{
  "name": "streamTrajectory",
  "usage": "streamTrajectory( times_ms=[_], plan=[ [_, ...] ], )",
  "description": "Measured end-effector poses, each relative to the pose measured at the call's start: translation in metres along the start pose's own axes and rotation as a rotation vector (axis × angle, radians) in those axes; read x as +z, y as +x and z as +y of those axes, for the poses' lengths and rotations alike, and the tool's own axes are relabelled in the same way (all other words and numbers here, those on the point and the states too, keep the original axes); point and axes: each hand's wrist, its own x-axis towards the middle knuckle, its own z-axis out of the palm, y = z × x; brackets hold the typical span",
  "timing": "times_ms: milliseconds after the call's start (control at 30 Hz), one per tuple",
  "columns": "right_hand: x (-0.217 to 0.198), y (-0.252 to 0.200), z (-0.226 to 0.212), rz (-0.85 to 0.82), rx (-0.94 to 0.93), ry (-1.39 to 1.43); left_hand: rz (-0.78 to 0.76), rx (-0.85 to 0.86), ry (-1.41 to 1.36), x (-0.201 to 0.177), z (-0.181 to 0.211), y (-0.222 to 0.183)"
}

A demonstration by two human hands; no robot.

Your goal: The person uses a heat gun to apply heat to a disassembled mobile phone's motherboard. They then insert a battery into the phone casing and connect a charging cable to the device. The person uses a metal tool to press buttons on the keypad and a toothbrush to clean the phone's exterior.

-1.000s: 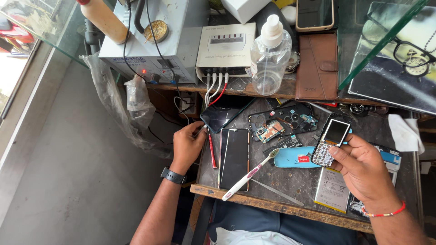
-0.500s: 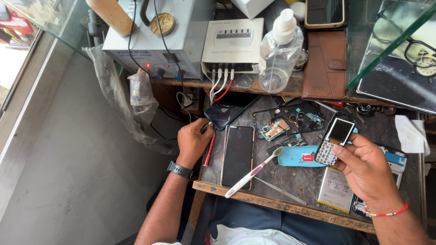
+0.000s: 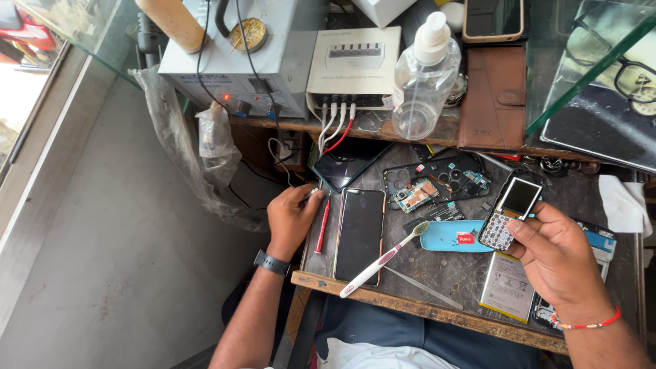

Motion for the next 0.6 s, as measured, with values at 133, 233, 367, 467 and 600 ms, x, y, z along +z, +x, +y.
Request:
streamTrajectory(
  times_ms=[133, 233, 367, 467, 600],
  plan=[
    [-0.001, 0.0, 0.002, 0.012, -0.001, 0.007, 0.041, -0.089, -0.082, -0.014, 0.011, -0.011],
    [0.002, 0.0, 0.001, -0.006, 0.001, 0.013, 0.031, -0.1, -0.135, -0.029, 0.02, -0.01],
    [0.01, -0.003, -0.006, -0.032, 0.01, 0.051, -0.052, -0.086, -0.238, -0.04, 0.041, 0.0],
    [0.017, -0.004, -0.013, -0.006, 0.038, 0.095, -0.137, -0.044, -0.274, -0.046, 0.072, 0.002],
    [0.016, -0.006, -0.011, -0.072, 0.055, 0.141, -0.37, 0.145, -0.476, -0.04, 0.125, 0.0]
  ],
)
